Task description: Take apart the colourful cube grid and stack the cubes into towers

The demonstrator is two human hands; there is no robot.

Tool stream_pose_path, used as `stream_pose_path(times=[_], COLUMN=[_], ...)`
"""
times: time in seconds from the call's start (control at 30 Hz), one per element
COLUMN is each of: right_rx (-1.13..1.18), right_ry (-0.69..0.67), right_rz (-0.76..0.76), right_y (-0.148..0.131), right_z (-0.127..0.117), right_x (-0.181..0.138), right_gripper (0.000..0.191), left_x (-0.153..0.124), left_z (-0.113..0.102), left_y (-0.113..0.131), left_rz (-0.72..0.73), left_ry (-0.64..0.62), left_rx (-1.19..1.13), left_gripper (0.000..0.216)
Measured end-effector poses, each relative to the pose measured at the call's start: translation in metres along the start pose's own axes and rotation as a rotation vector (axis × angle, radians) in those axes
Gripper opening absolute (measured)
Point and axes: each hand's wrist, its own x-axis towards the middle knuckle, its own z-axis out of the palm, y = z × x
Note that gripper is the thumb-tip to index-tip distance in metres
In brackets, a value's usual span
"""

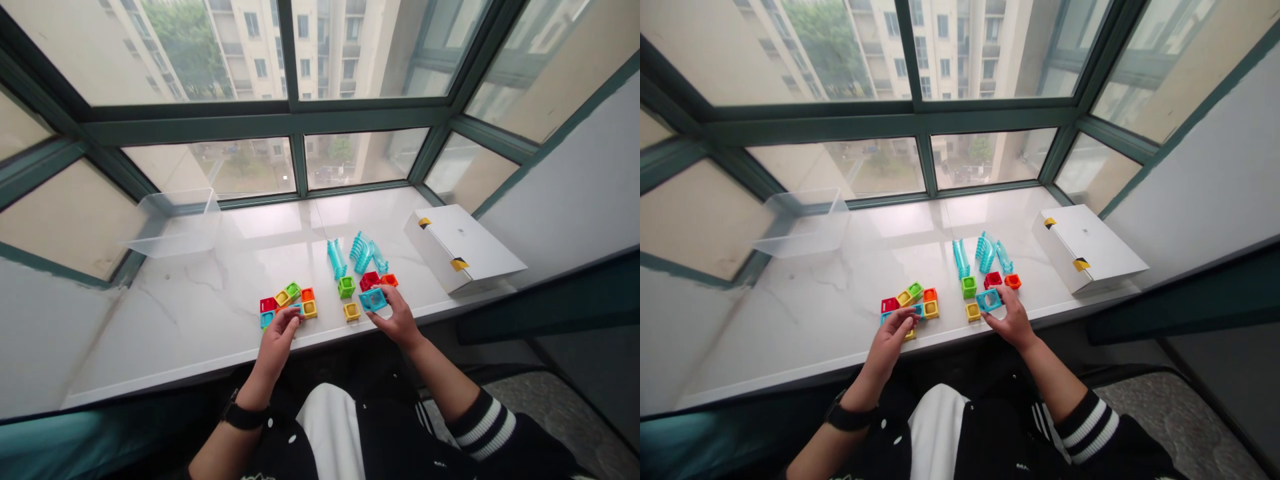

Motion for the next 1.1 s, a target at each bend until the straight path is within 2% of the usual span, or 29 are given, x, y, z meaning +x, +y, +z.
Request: stream_pose_path(times=[0.1,0.2,0.43,0.57,0.7,1.1], right_rx=[-0.083,-0.104,-0.118,-0.166,-0.201,-0.235], right_ry=[0.016,-0.015,-0.156,-0.177,-0.168,-0.166], right_rz=[0.077,0.158,0.322,0.343,0.328,0.313], right_y=[0.024,0.048,0.098,0.118,0.125,0.123], right_z=[-0.015,-0.017,0.01,0.026,0.033,0.034], right_x=[-0.008,-0.018,-0.036,-0.041,-0.045,-0.044], right_gripper=[0.052,0.053,0.059,0.059,0.06,0.058], left_x=[0.005,0.008,0.005,0.003,0.001,-0.001], left_z=[-0.013,-0.026,-0.048,-0.055,-0.057,-0.051], left_y=[-0.008,-0.014,-0.027,-0.036,-0.037,-0.044], left_rz=[-0.021,-0.057,-0.092,-0.094,-0.102,-0.121], left_ry=[0.076,0.145,0.219,0.247,0.262,0.239], left_rx=[0.018,0.011,0.014,-0.012,-0.025,-0.041], left_gripper=[0.051,0.053,0.054,0.056,0.059,0.059])
